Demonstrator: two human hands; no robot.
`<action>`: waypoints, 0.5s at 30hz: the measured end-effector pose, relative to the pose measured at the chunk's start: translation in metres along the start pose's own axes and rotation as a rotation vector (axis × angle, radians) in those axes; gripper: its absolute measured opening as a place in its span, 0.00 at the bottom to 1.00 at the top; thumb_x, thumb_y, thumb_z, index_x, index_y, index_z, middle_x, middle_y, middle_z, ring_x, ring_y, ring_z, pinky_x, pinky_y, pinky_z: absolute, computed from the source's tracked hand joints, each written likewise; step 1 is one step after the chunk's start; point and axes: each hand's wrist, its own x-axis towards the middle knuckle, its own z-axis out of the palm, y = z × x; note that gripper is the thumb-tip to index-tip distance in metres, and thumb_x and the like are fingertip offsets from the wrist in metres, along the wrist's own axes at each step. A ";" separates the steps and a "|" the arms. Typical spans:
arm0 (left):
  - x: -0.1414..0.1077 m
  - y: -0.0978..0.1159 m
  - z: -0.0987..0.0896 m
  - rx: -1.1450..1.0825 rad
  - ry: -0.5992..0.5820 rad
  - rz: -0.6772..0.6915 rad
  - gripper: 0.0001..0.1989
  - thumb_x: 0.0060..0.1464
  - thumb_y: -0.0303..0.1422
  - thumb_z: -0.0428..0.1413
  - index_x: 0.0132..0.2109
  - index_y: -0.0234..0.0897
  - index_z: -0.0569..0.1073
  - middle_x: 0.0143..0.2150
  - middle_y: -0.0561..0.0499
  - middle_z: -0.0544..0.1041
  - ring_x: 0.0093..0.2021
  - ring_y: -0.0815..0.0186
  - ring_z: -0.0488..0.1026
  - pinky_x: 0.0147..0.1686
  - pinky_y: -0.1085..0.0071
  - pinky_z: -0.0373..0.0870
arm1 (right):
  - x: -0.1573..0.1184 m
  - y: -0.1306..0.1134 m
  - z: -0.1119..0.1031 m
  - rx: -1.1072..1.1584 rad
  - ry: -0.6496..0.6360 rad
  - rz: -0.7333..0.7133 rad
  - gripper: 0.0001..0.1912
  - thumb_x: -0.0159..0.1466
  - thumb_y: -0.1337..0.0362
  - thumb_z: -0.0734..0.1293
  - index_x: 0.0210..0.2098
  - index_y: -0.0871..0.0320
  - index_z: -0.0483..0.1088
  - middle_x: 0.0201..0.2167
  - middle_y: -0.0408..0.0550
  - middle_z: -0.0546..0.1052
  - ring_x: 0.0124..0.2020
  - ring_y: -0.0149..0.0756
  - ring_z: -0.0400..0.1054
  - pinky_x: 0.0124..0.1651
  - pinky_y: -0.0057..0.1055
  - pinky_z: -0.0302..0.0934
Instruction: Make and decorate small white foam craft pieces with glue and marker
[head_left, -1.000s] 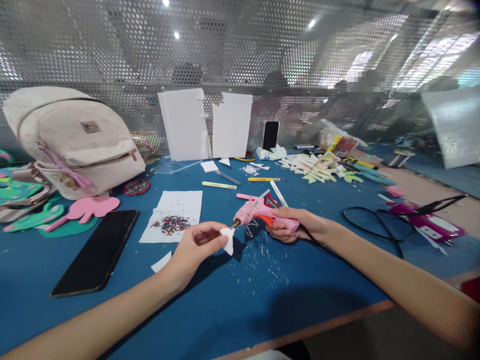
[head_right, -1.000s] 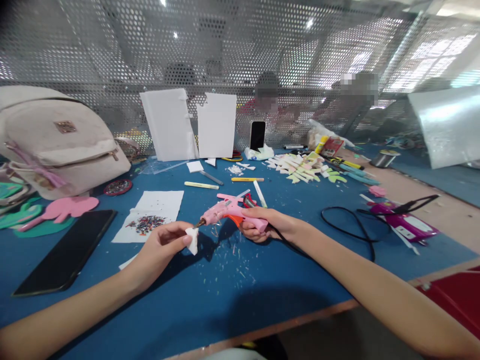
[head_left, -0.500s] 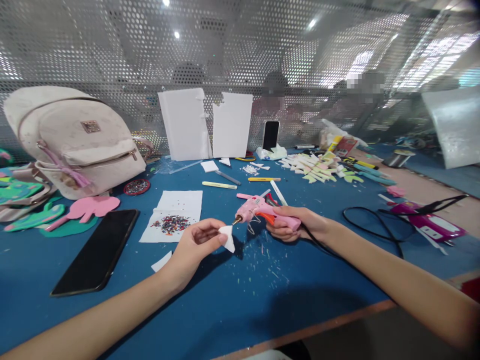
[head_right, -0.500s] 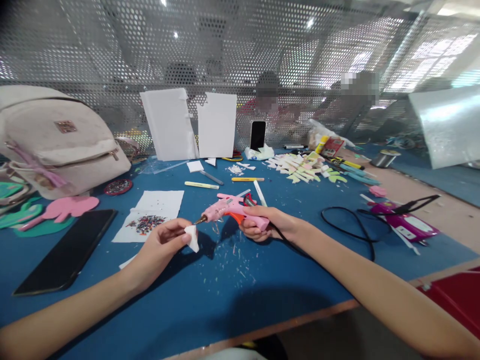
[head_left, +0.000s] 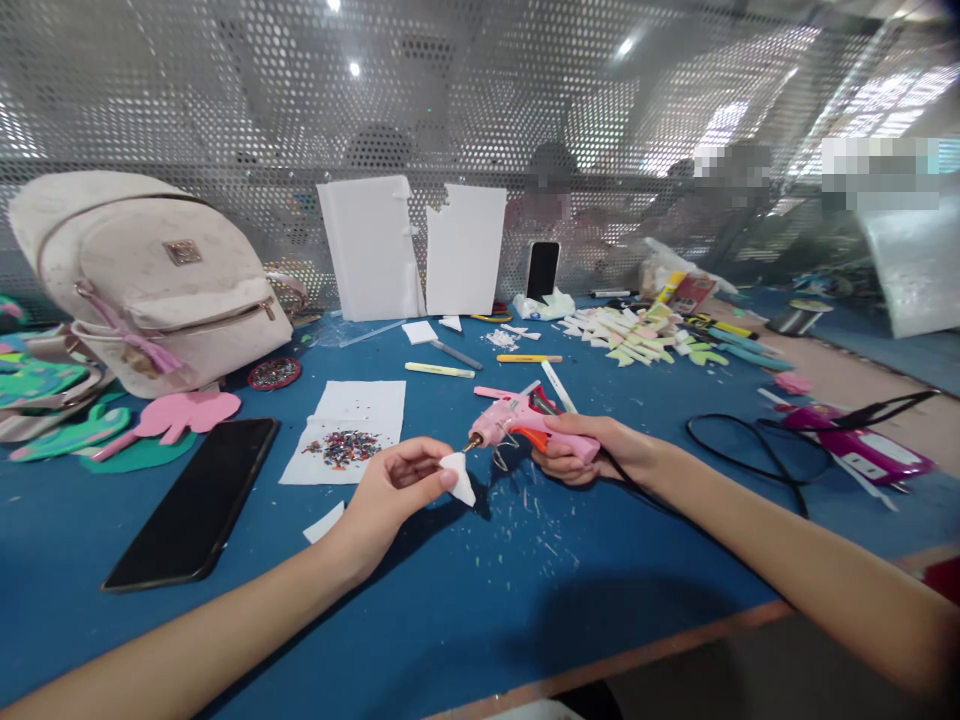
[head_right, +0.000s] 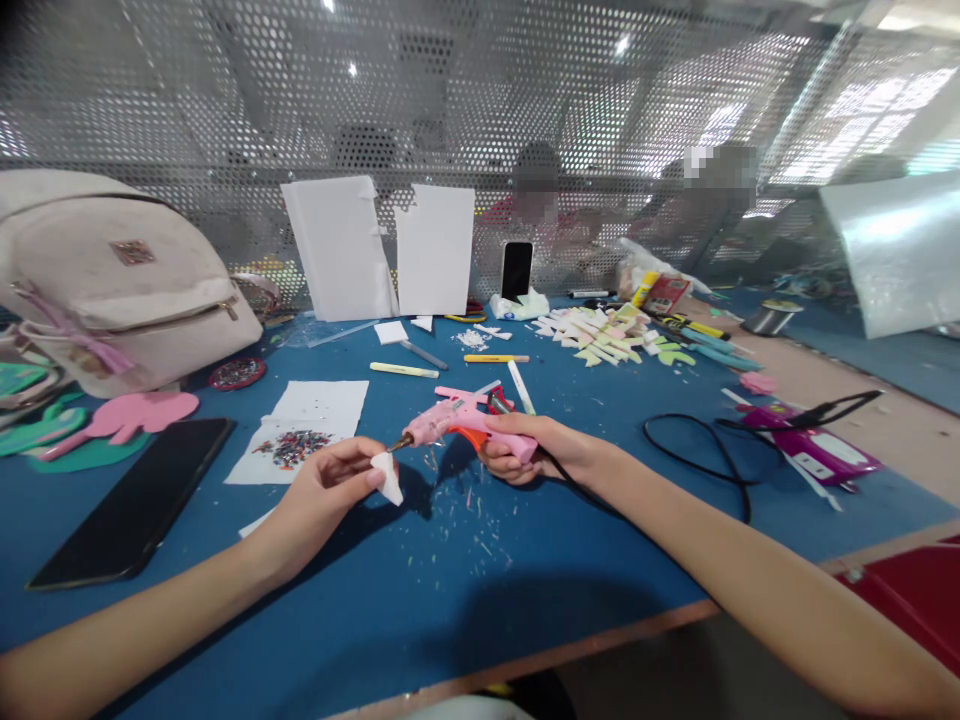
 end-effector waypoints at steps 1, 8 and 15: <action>0.000 0.000 0.000 0.000 -0.002 -0.001 0.12 0.65 0.36 0.58 0.50 0.34 0.73 0.46 0.47 0.76 0.41 0.62 0.76 0.42 0.61 0.76 | 0.000 0.000 0.000 0.000 -0.001 0.002 0.24 0.69 0.50 0.62 0.24 0.61 0.60 0.19 0.39 0.58 0.18 0.23 0.42 0.16 0.21 0.37; -0.001 0.001 0.000 -0.002 -0.004 -0.003 0.12 0.65 0.36 0.58 0.50 0.34 0.73 0.46 0.47 0.76 0.42 0.62 0.76 0.42 0.61 0.76 | 0.000 0.000 -0.001 0.001 -0.007 0.004 0.24 0.69 0.50 0.62 0.23 0.61 0.60 0.20 0.40 0.58 0.18 0.24 0.43 0.16 0.21 0.37; -0.001 0.000 0.000 -0.007 -0.007 -0.002 0.12 0.65 0.36 0.58 0.50 0.34 0.73 0.46 0.47 0.76 0.42 0.62 0.76 0.42 0.61 0.76 | 0.001 0.000 0.000 0.005 -0.009 -0.002 0.24 0.69 0.50 0.62 0.24 0.60 0.60 0.19 0.39 0.57 0.18 0.24 0.42 0.16 0.21 0.36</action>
